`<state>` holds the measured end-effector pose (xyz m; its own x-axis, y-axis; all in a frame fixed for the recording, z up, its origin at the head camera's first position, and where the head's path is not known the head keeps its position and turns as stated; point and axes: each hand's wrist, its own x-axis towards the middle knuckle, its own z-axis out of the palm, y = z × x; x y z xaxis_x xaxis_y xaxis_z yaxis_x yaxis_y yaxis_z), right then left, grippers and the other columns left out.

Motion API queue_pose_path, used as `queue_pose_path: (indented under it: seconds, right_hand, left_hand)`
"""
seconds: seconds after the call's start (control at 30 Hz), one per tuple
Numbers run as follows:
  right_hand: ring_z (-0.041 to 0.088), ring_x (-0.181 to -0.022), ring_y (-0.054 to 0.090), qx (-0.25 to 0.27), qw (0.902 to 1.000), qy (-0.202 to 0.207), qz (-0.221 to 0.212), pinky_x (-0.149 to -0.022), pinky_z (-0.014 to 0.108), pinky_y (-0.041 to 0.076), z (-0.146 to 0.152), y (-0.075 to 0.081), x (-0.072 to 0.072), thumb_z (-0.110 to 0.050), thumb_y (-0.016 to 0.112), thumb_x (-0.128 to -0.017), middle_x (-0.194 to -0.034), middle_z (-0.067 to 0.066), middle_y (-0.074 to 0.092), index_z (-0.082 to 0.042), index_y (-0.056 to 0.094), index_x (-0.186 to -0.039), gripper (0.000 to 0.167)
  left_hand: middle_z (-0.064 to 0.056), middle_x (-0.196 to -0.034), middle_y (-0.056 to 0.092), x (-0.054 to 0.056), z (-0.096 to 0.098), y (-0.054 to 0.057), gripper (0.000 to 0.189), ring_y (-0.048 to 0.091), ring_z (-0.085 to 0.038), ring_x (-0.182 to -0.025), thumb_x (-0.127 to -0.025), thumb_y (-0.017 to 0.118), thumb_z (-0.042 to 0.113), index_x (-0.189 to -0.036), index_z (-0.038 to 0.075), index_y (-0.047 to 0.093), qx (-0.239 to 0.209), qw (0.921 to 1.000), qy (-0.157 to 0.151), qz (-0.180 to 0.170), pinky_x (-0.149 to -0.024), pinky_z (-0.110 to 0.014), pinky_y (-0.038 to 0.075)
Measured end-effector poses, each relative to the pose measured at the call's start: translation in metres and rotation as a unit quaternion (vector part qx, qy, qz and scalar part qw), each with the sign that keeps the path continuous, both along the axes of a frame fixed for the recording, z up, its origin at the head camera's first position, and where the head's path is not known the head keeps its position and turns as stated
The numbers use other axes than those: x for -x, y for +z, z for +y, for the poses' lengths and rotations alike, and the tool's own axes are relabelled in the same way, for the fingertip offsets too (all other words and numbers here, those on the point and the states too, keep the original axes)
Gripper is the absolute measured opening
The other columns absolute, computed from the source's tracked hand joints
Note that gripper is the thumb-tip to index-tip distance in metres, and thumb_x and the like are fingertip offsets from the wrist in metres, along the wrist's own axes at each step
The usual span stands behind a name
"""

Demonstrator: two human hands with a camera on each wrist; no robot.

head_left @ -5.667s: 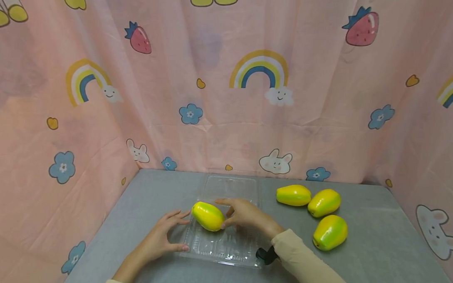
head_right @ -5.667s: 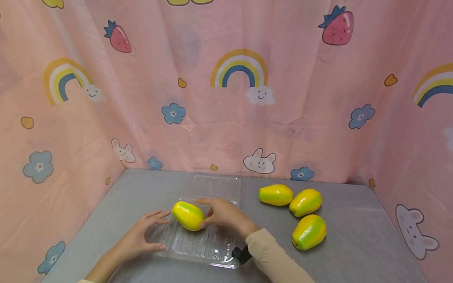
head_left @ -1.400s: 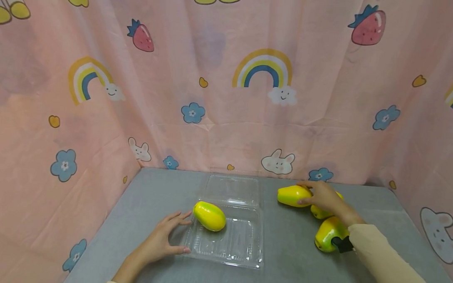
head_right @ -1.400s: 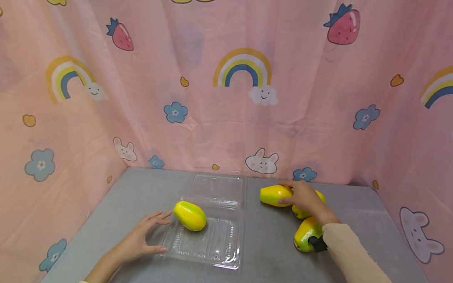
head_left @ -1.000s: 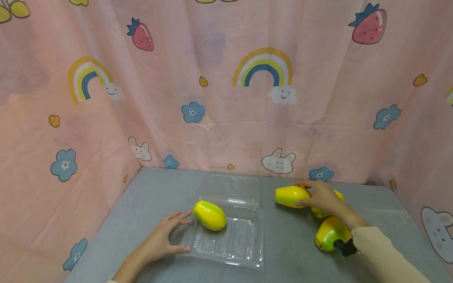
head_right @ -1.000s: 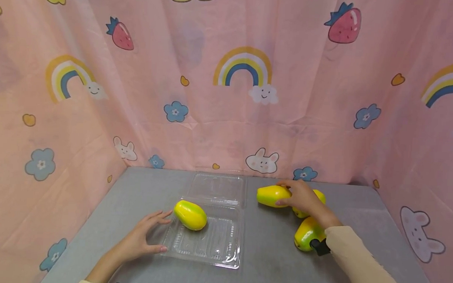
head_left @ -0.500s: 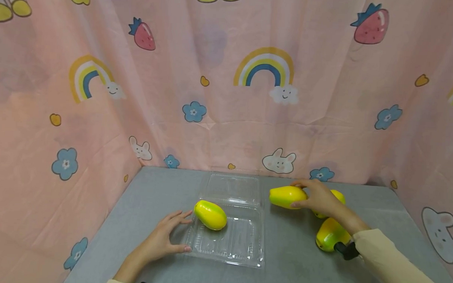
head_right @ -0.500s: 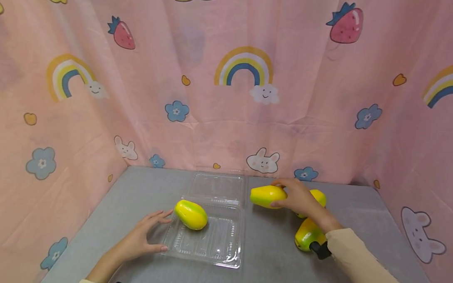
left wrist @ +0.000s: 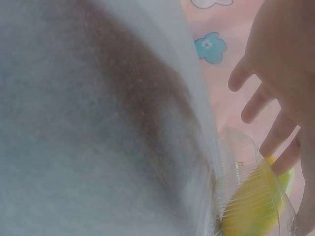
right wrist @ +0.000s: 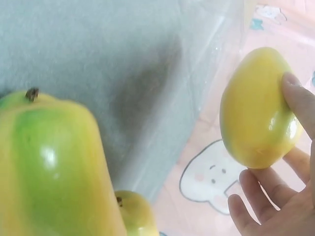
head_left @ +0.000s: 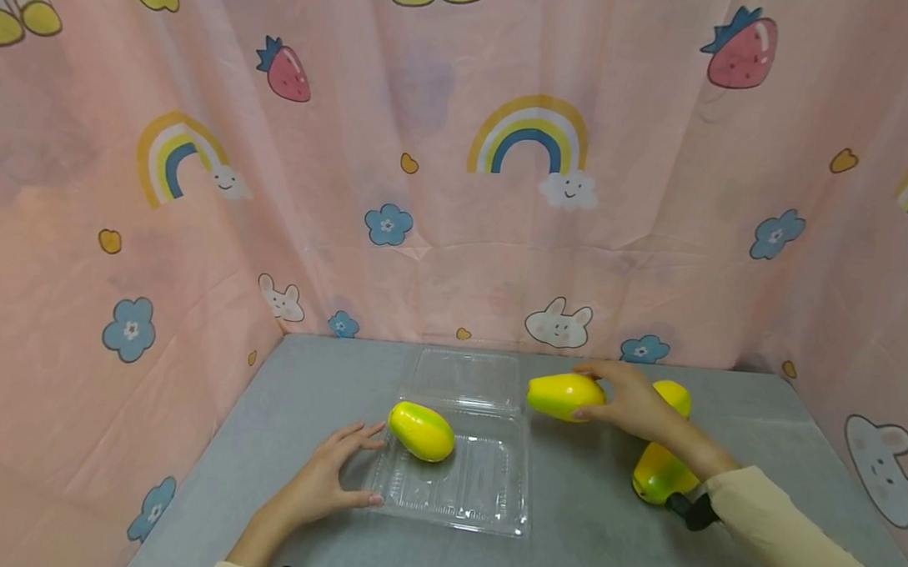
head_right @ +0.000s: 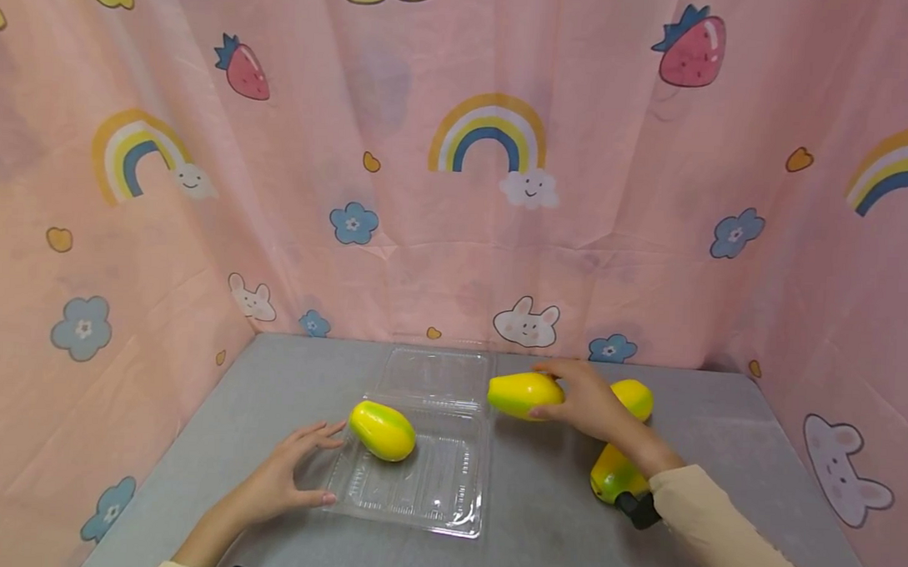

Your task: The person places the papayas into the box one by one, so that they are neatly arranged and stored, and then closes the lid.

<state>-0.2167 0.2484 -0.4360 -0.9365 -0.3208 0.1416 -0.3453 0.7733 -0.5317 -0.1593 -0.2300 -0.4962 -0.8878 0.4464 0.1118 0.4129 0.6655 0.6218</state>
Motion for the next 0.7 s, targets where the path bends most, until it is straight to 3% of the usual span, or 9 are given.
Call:
queue_pose_path:
  seconds: [0.3,0.7]
  right_hand:
    - [0.034,-0.120,0.054,0.008,0.9999,-0.010,-0.006,-0.102,0.064,0.042,-0.011,0.004,-0.010,-0.050,0.080,-0.077,-0.130,0.010,0.065,-0.011,0.061,-0.134,0.072]
    - [0.027,-0.113,0.060,0.048,0.9987,0.003,-0.013,-0.101,0.059,0.046,-0.026,0.004,-0.013,-0.045,0.083,-0.076,-0.125,0.006,0.069,-0.008,0.062,-0.132,0.070]
  left_hand:
    - [0.003,-0.158,0.042,-0.001,0.001,0.001,0.076,0.033,-0.039,-0.147,-0.069,0.085,0.052,-0.134,0.022,0.060,0.003,1.0000,0.002,-0.001,-0.109,-0.074,0.031]
    - [0.004,-0.158,0.042,-0.001,0.001,0.001,0.076,0.033,-0.039,-0.147,-0.069,0.085,0.051,-0.134,0.022,0.060,0.003,1.0000,0.004,-0.001,-0.108,-0.074,0.031]
